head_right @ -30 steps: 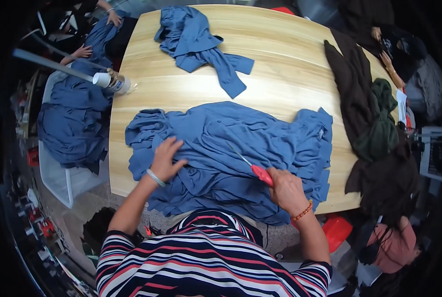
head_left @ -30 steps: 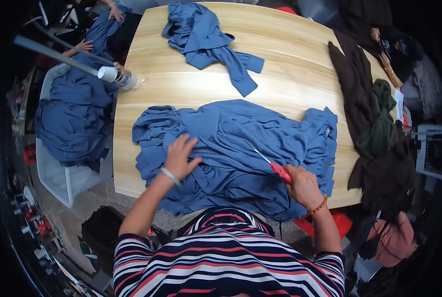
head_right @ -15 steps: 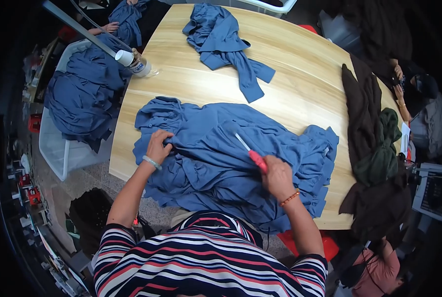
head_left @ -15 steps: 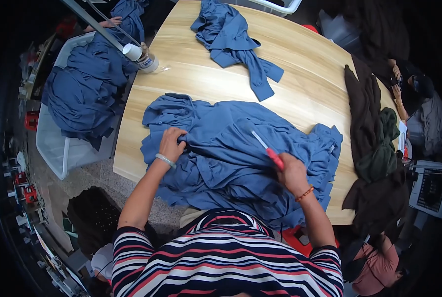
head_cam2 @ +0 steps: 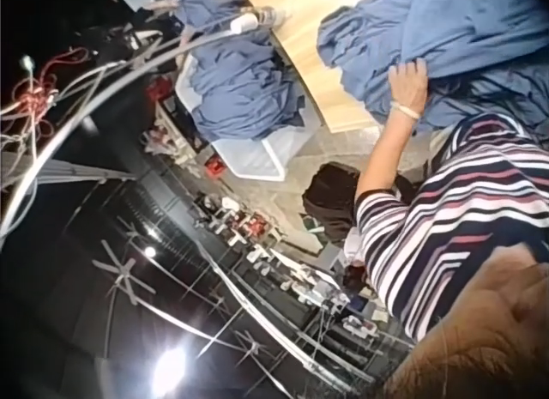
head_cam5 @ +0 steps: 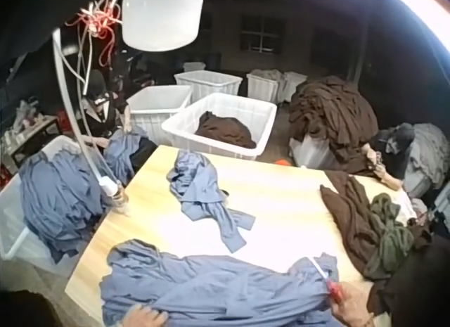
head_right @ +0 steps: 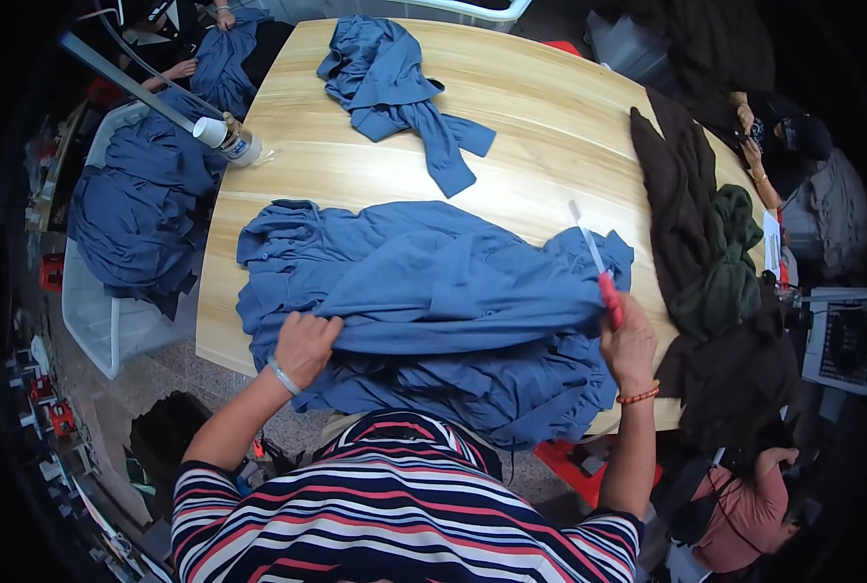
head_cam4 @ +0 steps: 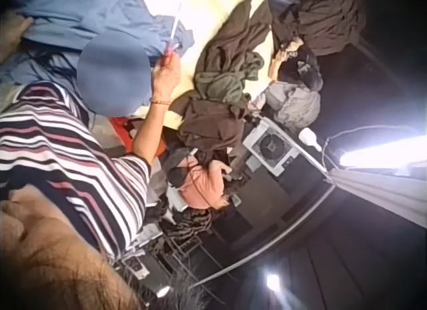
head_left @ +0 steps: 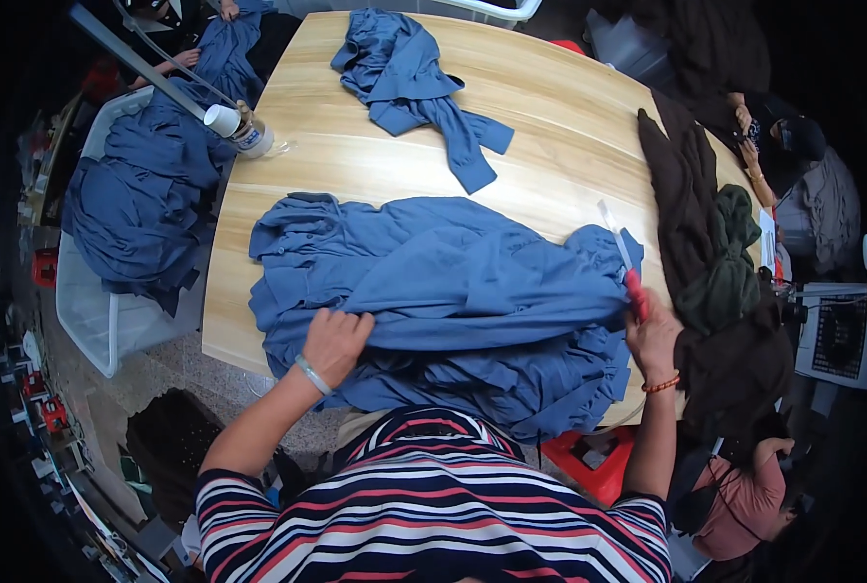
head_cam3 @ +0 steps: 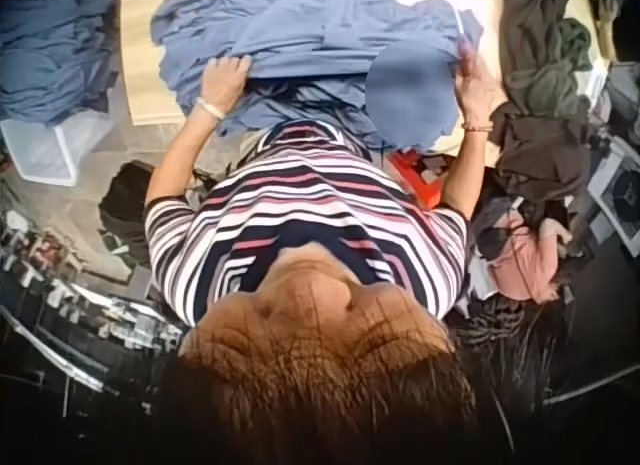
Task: Trim excess threads and fabric from garments using a pair of scissors.
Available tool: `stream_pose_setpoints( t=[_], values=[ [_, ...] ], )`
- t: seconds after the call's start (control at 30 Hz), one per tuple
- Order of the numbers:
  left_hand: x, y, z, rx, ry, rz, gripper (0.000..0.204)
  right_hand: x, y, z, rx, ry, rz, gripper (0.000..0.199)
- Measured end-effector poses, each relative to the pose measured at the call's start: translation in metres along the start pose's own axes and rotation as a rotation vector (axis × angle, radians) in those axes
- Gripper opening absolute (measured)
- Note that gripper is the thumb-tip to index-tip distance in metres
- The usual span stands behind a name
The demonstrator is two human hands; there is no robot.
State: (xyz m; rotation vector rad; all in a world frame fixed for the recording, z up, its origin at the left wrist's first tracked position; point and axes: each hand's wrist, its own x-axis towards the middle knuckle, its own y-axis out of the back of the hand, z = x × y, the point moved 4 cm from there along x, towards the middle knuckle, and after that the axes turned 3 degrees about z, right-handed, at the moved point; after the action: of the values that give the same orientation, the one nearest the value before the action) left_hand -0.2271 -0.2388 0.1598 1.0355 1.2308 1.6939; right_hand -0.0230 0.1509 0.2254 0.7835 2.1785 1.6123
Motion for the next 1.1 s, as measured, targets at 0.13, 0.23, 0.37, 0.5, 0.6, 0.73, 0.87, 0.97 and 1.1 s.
stream_pose_setpoints(
  t=[0.13,0.23,0.37,0.5,0.6,0.73,0.87,0.97,1.1],
  values=[
    [0.015,0.043,-0.041,0.307,0.262,0.289,0.031,-0.041,-0.023,-0.007,0.08,0.003,-0.238,0.034],
    [0.038,0.088,-0.055,0.404,0.279,0.462,0.032,-0.054,-0.025,-0.045,0.216,0.139,-0.241,0.035],
    [0.006,0.047,-0.074,0.508,0.371,-0.035,0.036,-0.074,-0.036,-0.089,0.228,0.336,-0.448,0.031],
    [-0.026,0.006,-0.053,0.078,0.494,-0.761,0.047,-0.094,-0.066,-0.091,0.158,0.388,-0.624,0.03],
    [-0.011,-0.012,-0.043,-0.546,0.633,-0.172,0.052,-0.093,-0.066,-0.091,0.153,0.384,-0.608,0.029],
    [0.039,-0.048,-0.027,-0.496,0.604,0.229,0.042,-0.075,-0.059,-0.108,0.154,0.413,-0.6,0.028],
    [0.029,-0.079,-0.026,-0.946,0.866,0.1,0.021,-0.059,-0.051,-0.116,0.162,0.425,-0.561,0.029],
    [0.007,-0.012,0.013,-0.994,0.442,0.126,0.016,-0.056,-0.045,-0.108,0.175,0.379,-0.531,0.031],
    [-0.058,0.011,0.053,-0.957,0.303,-0.204,0.02,-0.054,-0.048,-0.105,0.171,0.369,-0.547,0.03]
  ],
)
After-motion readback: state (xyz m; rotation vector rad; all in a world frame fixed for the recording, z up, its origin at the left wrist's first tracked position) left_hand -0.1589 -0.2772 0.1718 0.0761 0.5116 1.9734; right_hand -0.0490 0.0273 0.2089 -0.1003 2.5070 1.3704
